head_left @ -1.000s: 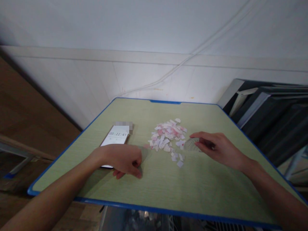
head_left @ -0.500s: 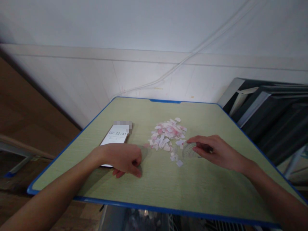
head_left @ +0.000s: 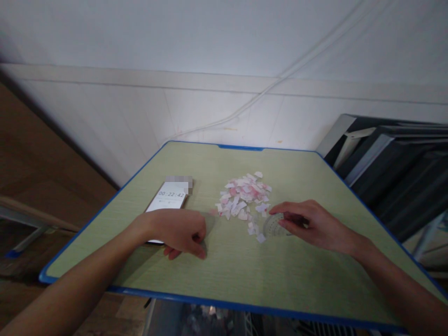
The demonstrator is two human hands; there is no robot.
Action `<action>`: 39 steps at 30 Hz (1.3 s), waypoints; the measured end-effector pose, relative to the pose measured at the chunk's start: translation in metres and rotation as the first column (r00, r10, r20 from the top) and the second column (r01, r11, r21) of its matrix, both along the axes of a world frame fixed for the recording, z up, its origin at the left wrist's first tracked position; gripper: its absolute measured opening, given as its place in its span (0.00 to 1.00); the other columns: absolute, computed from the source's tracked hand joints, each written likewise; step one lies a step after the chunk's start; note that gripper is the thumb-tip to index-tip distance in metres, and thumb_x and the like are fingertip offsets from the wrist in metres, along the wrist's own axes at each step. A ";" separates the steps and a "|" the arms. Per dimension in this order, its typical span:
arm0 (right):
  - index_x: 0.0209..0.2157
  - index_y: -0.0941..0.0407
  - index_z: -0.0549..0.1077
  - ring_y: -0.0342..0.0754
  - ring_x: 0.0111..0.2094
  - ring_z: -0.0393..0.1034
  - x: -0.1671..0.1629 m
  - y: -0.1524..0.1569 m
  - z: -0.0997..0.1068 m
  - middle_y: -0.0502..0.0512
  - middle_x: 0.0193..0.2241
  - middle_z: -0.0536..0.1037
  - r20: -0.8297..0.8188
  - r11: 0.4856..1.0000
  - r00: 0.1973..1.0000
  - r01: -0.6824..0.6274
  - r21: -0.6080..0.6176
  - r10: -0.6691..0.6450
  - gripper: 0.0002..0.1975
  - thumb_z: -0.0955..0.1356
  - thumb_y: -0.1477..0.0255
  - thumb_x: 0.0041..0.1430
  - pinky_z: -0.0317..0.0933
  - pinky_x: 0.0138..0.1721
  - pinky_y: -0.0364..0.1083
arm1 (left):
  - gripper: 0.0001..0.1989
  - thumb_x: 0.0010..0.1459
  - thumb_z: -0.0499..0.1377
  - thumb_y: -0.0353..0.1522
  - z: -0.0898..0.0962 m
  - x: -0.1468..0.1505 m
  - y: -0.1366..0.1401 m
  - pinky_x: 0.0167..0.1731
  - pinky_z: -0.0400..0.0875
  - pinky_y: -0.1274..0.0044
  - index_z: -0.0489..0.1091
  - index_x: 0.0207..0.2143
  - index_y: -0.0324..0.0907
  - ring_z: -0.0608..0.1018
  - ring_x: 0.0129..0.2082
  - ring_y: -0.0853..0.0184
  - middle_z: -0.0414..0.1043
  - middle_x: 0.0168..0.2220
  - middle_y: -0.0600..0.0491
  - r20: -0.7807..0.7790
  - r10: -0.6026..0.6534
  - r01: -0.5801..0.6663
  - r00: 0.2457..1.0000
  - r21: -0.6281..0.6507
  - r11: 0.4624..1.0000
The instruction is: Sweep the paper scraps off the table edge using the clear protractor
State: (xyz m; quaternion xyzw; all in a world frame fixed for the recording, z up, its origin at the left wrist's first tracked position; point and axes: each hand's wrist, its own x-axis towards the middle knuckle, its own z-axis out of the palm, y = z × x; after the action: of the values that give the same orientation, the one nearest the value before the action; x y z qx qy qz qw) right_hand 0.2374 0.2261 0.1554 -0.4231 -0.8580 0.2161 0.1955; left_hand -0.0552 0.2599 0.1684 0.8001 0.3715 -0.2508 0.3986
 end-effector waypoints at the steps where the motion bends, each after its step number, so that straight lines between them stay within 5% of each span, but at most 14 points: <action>1: 0.41 0.60 0.74 0.39 0.15 0.58 0.000 0.000 0.001 0.46 0.15 0.67 0.001 0.999 1.000 -0.030 -0.018 0.030 0.13 0.61 0.73 0.58 0.50 0.18 0.38 | 0.18 0.52 0.54 0.34 0.000 0.000 0.000 0.12 0.59 0.81 0.56 0.12 0.43 0.66 0.10 0.72 0.60 0.08 0.59 0.002 -0.004 0.003 1.000 0.004 1.000; 5: 0.40 0.62 0.74 0.39 0.16 0.58 0.002 0.000 0.004 0.47 0.15 0.67 0.006 0.998 0.998 -0.062 -0.029 0.063 0.13 0.61 0.73 0.59 0.50 0.18 0.38 | 0.18 0.52 0.54 0.35 -0.001 -0.001 0.000 0.13 0.60 0.81 0.56 0.12 0.43 0.66 0.11 0.72 0.60 0.09 0.60 0.000 -0.009 0.008 1.000 0.005 1.000; 16: 0.42 0.61 0.74 0.38 0.15 0.58 -0.002 0.002 -0.006 0.48 0.17 0.70 -0.016 0.969 0.989 0.146 0.202 -0.146 0.13 0.61 0.73 0.59 0.52 0.18 0.39 | 0.19 0.53 0.54 0.34 0.000 0.000 -0.001 0.13 0.60 0.81 0.56 0.12 0.43 0.66 0.11 0.72 0.59 0.09 0.60 -0.009 0.007 -0.007 1.000 0.007 1.000; 26: 0.39 0.60 0.74 0.38 0.15 0.57 0.000 0.001 0.003 0.46 0.15 0.66 -0.011 0.999 1.000 -0.014 -0.031 0.014 0.12 0.62 0.73 0.58 0.50 0.18 0.38 | 0.18 0.53 0.54 0.34 0.000 0.001 0.000 0.13 0.60 0.81 0.56 0.12 0.43 0.66 0.11 0.72 0.59 0.09 0.60 -0.019 0.001 -0.001 1.000 0.005 1.000; 39: 0.40 0.60 0.73 0.38 0.16 0.56 -0.002 -0.002 -0.003 0.46 0.16 0.66 -0.029 1.000 1.000 -0.006 -0.019 0.005 0.12 0.61 0.73 0.59 0.48 0.18 0.39 | 0.19 0.53 0.55 0.33 0.003 0.003 -0.002 0.13 0.59 0.81 0.56 0.11 0.43 0.65 0.10 0.72 0.59 0.08 0.60 -0.032 0.012 -0.012 0.999 0.006 1.000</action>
State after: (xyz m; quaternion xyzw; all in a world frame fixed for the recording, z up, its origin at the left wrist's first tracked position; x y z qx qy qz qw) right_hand 0.2355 0.2240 0.1526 -0.4193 -0.8541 0.2310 0.2035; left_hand -0.0527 0.2580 0.1713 0.7947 0.3835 -0.2603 0.3919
